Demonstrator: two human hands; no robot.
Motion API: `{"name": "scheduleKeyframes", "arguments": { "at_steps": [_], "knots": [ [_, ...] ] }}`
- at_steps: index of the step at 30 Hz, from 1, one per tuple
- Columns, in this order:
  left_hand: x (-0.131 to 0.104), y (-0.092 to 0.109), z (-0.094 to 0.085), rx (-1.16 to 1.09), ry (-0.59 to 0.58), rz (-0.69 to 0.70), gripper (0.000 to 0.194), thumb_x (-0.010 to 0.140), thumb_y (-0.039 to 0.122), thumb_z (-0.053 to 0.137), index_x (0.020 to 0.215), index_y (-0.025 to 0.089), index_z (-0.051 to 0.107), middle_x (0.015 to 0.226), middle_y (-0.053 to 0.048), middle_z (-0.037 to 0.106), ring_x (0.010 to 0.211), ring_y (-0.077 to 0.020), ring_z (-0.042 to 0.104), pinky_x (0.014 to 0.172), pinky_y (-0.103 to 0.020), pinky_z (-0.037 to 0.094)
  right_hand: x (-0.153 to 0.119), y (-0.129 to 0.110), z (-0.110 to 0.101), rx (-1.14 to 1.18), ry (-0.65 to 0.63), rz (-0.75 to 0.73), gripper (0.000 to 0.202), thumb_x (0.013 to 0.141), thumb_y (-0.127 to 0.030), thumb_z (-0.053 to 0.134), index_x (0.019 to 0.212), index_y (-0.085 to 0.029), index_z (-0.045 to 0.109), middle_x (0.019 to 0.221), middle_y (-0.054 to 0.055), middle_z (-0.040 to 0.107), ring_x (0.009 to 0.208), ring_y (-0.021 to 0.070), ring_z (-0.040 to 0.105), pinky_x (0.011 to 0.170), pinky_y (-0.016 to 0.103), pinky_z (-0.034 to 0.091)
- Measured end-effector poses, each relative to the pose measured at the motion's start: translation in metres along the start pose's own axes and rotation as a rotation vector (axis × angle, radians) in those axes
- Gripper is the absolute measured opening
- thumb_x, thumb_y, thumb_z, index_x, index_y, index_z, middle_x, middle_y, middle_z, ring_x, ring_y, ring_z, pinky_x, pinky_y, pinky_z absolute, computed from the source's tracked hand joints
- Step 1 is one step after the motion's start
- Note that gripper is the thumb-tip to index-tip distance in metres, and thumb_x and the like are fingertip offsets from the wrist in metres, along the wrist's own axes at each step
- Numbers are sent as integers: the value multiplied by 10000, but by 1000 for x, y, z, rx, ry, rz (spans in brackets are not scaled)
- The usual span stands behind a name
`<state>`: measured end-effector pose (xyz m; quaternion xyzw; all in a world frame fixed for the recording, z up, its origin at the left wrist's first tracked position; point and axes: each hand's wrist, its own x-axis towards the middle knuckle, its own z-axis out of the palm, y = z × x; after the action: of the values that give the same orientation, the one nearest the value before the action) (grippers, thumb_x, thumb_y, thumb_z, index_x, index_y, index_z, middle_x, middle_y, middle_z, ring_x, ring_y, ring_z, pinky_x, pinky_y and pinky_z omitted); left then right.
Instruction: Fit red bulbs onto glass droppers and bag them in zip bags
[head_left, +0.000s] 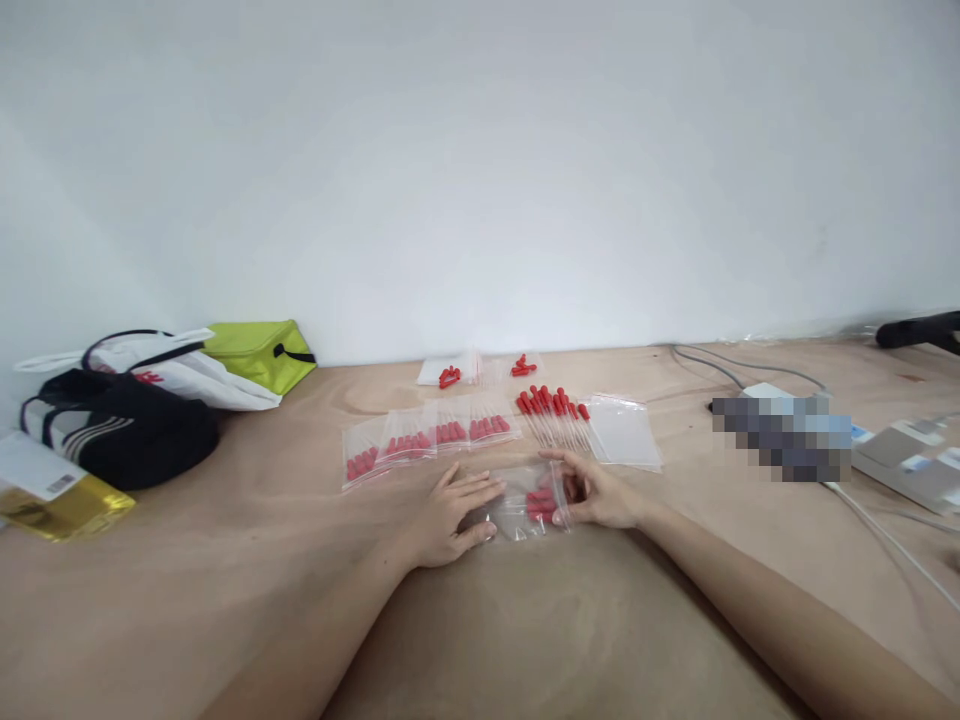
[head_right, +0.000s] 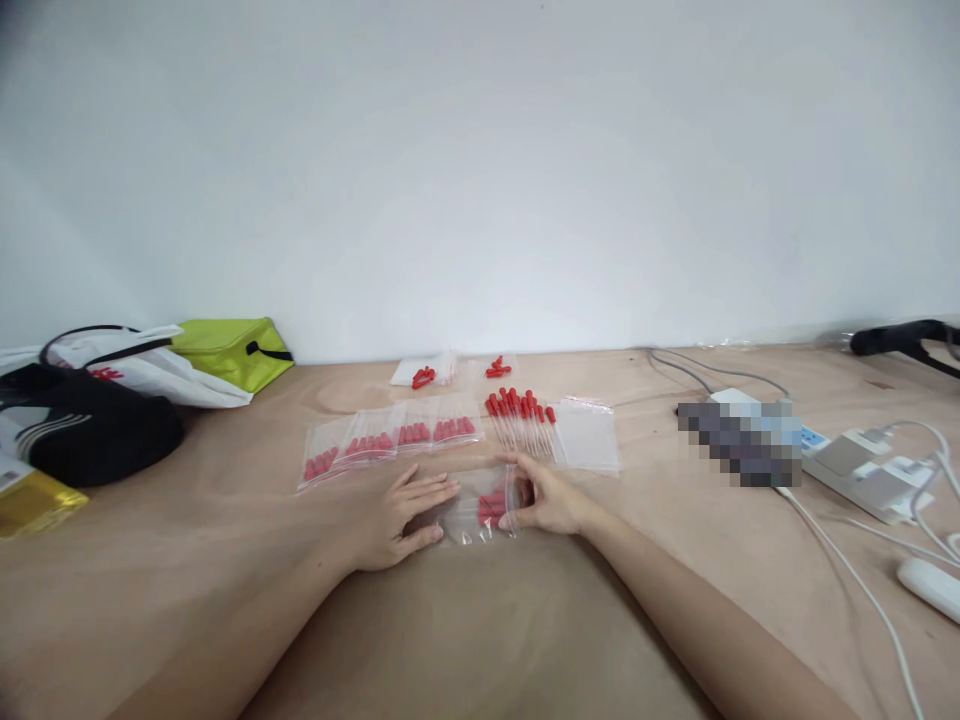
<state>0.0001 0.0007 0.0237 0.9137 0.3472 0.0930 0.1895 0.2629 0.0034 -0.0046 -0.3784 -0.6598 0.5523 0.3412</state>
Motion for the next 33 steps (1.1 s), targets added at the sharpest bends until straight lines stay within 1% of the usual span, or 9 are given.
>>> {"name": "scheduleKeyframes", "arguments": {
  "at_steps": [6, 9, 11, 15, 17, 22, 27, 30, 33],
  "knots": [
    [1, 2, -3, -102, -1, -49, 167, 805, 322, 499, 936, 221, 484, 1299, -41, 441, 1236, -194, 339, 1051, -493, 108, -3, -2, 0, -53, -87, -36, 829, 537, -307, 742, 1253, -223, 331, 924, 13, 599, 708, 121, 542, 647, 261, 412],
    [1, 1, -3, -99, 0, -33, 214, 799, 352, 510, 969, 227, 479, 1306, -42, 432, 1243, -201, 327, 1052, -493, 103, 0, -1, -9, -70, -62, -29, 760, 553, -334, 724, 1223, -221, 383, 900, 13, 619, 654, 110, 528, 616, 252, 408],
    [1, 1, -2, -71, 0, -22, 314, 796, 373, 515, 1076, 240, 464, 1313, -42, 424, 1248, -211, 317, 1050, -501, 96, 5, 0, -22, -142, 112, -12, 581, 587, -374, 685, 1106, -190, 498, 783, 6, 627, 590, 112, 517, 572, 251, 402],
    [1, 0, -1, 5, -32, 6, 428, 824, 409, 469, 1237, 318, 398, 1339, -17, 386, 1263, -229, 284, 1036, -526, 98, 23, 4, -58, -481, 687, 140, 255, 653, -380, 583, 782, -161, 598, 649, 23, 604, 573, 151, 540, 545, 266, 399],
    [1, 0, -1, 33, -40, 18, 427, 834, 431, 446, 1249, 349, 388, 1350, -9, 366, 1267, -238, 272, 1028, -536, 104, 32, 8, -71, -642, 784, 249, 208, 629, -319, 598, 765, -160, 599, 683, 46, 619, 657, 182, 574, 595, 274, 410],
    [0, 0, 0, 54, -43, 26, 437, 838, 457, 429, 1260, 355, 374, 1359, -14, 349, 1270, -243, 264, 1024, -543, 105, 47, 13, -77, -707, 786, 334, 217, 580, -202, 612, 790, -146, 598, 698, 96, 626, 735, 243, 589, 615, 293, 404],
    [0, 1, 0, 71, -46, 21, 435, 839, 460, 427, 1259, 361, 370, 1359, -12, 350, 1270, -248, 262, 1017, -560, 98, 47, 5, -74, -691, 778, 304, 314, 644, -178, 543, 949, -103, 549, 641, 100, 590, 687, 230, 576, 577, 282, 393],
    [-1, 1, 0, 68, -41, 20, 429, 839, 458, 431, 1254, 362, 380, 1358, -11, 352, 1269, -249, 265, 1019, -559, 93, 32, 4, -63, -554, 751, 193, 481, 727, -250, 464, 1182, -132, 363, 650, 13, 541, 577, 154, 545, 512, 242, 397],
    [-1, 0, 0, 73, -45, 32, 444, 846, 455, 419, 1273, 357, 350, 1366, -11, 339, 1274, -242, 256, 1028, -547, 83, 14, 9, -40, -163, 716, 37, 661, 738, -399, 461, 1280, -219, 129, 683, -59, 453, 445, 96, 484, 401, 215, 379]
  ]
}}
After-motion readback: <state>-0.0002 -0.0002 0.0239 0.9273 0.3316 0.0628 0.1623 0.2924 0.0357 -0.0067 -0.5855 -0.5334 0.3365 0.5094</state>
